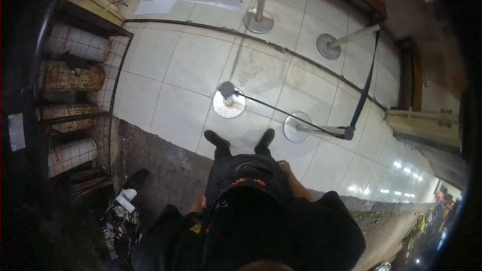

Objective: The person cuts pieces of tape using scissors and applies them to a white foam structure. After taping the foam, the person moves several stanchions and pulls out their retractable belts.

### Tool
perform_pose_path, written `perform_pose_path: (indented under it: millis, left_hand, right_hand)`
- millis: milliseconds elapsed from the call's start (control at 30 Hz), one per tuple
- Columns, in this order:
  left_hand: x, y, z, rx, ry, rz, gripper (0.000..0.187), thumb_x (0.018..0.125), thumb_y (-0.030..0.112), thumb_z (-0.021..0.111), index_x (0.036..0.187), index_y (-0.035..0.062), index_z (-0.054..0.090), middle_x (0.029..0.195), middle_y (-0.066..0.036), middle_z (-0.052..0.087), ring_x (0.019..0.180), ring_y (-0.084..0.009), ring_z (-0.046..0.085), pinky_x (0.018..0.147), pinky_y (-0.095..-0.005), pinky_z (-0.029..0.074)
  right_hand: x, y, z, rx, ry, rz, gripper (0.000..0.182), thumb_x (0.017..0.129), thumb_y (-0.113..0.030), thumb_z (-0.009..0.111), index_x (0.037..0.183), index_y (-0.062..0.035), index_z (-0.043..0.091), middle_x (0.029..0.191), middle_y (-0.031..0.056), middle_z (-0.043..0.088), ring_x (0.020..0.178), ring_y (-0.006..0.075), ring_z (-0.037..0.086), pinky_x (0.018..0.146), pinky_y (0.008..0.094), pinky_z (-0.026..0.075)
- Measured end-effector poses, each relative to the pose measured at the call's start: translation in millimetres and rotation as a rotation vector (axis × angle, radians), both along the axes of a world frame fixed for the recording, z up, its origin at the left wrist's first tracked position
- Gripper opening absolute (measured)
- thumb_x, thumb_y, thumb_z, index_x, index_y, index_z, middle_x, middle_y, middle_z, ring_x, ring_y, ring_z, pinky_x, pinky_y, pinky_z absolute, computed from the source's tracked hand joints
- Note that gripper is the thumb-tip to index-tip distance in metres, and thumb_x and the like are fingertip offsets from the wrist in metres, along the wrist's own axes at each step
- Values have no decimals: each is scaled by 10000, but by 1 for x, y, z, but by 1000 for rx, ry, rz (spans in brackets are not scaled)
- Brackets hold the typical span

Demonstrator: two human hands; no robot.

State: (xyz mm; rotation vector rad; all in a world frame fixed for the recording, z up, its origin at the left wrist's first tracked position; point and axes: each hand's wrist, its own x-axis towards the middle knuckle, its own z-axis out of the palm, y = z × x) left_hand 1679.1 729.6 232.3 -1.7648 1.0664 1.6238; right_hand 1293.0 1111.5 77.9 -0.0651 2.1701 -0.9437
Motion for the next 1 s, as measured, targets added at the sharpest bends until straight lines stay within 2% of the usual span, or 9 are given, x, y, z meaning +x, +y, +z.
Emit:
perform_pose_path:
  millis: [67, 167, 233, 300, 500, 700, 800, 867, 1000]
  left_hand:
    - [29, -32, 18, -38, 46, 64, 543, 932, 385, 517, 1367, 74, 422, 1264, -141, 549, 1200, -270, 478, 940, -420, 440]
    - [60, -100, 17, -116, 111, 208, 586, 918, 416, 544, 1371, 65, 419, 1269, -138, 539, 1173, -283, 495, 916, -430, 455]
    - [67, -155, 13, -172, 189, 337, 616, 909, 436, 562, 1373, 59, 417, 1272, -137, 532, 1155, -292, 507, 900, -437, 465]
    - [60, -218, 17, -255, 276, 448, 646, 899, 456, 581, 1376, 53, 415, 1275, -135, 525, 1137, -301, 519, 884, -444, 474]
    - [-92, -441, 27, -530, 544, 333, 442, 916, 338, 562, 1270, 87, 478, 1167, -114, 596, 1091, -258, 566, 829, -448, 500]
    - [-302, -624, 125, -486, 754, -38, 398, 927, 247, 508, 1295, 106, 456, 1188, -119, 601, 1167, -261, 544, 886, -449, 482]
    - [-358, -691, 101, -481, 742, -224, 405, 901, 269, 552, 1273, 119, 490, 1138, -91, 623, 1082, -208, 572, 819, -411, 494]
    - [-373, -724, 51, -676, 823, -275, 276, 887, 239, 565, 1094, 64, 616, 956, -68, 652, 856, -160, 580, 720, -329, 485]
    - [-332, -778, -11, -450, 719, -445, 332, 909, 311, 523, 1084, 56, 643, 958, -90, 654, 822, -214, 598, 680, -390, 507]
  right_hand:
    - [9, -38, -8, 10, 21, 289, 494, 786, -428, 687, 971, 29, 665, 921, 206, 689, 853, 323, 671, 752, 402, 533]
    - [-1, -138, -5, 83, -176, 63, 506, 783, -444, 672, 963, 29, 678, 935, 216, 686, 849, 321, 670, 748, 399, 535]
    - [-26, -249, 93, 131, -156, 221, 517, 784, -458, 647, 1009, 7, 652, 986, 221, 671, 953, 342, 643, 812, 420, 512]
    - [-42, -322, 51, 194, -3, 506, 446, 794, -414, 659, 1014, -26, 645, 1005, 217, 666, 993, 351, 627, 843, 411, 499]
    - [-59, -547, 209, -270, 34, 213, 244, 864, -205, 619, 972, 13, 637, 887, 129, 670, 753, 187, 633, 700, 308, 513]
    - [-73, -581, 101, -250, 415, 134, 313, 894, -281, 612, 1018, 6, 635, 959, 173, 674, 766, 230, 646, 701, 351, 519]
    - [-84, -573, 146, 66, -143, 47, 340, 838, -329, 671, 868, 5, 617, 604, 106, 622, 538, 225, 590, 510, 393, 494]
    - [-81, -513, 41, 249, -250, 150, 363, 855, -368, 613, 886, -6, 623, 738, 128, 649, 646, 243, 607, 597, 421, 500]
    - [-159, -587, 99, 269, -365, 10, 349, 872, -348, 578, 918, -4, 620, 821, 160, 645, 743, 279, 606, 671, 431, 487]
